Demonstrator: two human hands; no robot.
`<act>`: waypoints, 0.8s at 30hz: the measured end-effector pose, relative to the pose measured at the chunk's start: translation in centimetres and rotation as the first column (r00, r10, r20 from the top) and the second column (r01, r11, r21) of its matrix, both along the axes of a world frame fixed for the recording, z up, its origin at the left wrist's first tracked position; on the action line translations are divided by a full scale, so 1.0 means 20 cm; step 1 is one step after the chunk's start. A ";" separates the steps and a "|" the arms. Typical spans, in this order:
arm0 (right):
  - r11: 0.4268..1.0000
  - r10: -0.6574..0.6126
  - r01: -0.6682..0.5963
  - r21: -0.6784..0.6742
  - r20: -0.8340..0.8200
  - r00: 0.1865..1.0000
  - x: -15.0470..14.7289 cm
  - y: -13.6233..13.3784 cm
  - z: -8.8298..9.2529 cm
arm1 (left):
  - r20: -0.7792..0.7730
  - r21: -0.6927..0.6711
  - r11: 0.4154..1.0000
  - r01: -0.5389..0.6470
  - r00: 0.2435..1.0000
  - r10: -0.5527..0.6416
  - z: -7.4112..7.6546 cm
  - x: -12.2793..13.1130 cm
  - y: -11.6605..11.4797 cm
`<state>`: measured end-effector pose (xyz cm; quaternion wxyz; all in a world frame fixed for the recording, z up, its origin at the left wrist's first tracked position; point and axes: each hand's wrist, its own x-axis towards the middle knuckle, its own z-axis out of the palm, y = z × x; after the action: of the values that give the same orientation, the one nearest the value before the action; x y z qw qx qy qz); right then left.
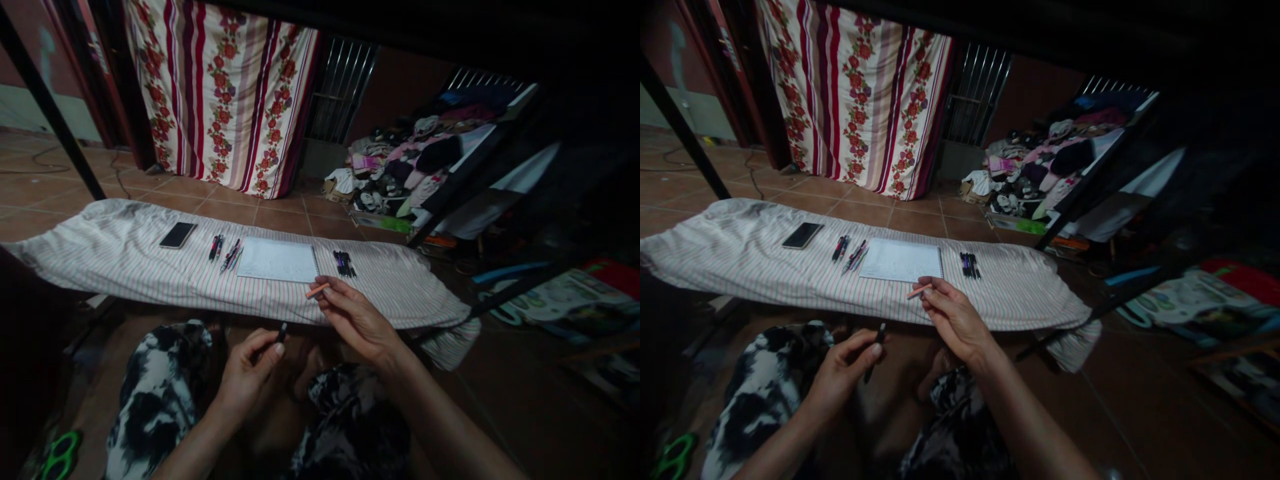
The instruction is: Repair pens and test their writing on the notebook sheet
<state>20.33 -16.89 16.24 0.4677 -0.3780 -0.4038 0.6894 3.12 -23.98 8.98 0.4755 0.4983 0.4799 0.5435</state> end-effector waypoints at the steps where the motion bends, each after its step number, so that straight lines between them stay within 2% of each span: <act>1: 1.000 -0.001 0.001 -0.009 -0.014 1.000 -0.01 -0.02 0.01 | 0.005 0.000 1.000 0.002 1.000 -0.002 0.01 0.00 -0.01; 7: 0.999 0.017 -0.019 -0.046 -0.024 1.000 -0.06 -0.07 0.03 | 0.076 -0.027 0.999 0.019 0.997 -0.017 0.03 -0.02 -0.05; 14: 1.000 -0.005 0.003 0.018 0.084 0.996 -0.11 -0.12 0.03 | 0.321 -0.138 0.990 0.025 0.947 0.021 0.00 -0.02 -0.06; 21: 0.996 0.020 -0.031 0.079 0.136 0.991 -0.16 -0.14 0.06 | 0.382 -0.049 0.999 0.016 0.924 0.004 0.02 -0.02 -0.07; 24: 0.996 0.028 -0.041 0.079 0.151 0.988 -0.17 -0.15 0.07 | 0.339 -0.026 0.999 0.020 0.941 -0.010 0.03 -0.03 -0.07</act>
<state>17.01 -19.80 17.62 0.4391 -0.4023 -0.4724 0.6498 2.59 -25.45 9.52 0.5622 0.3941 0.3949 0.6105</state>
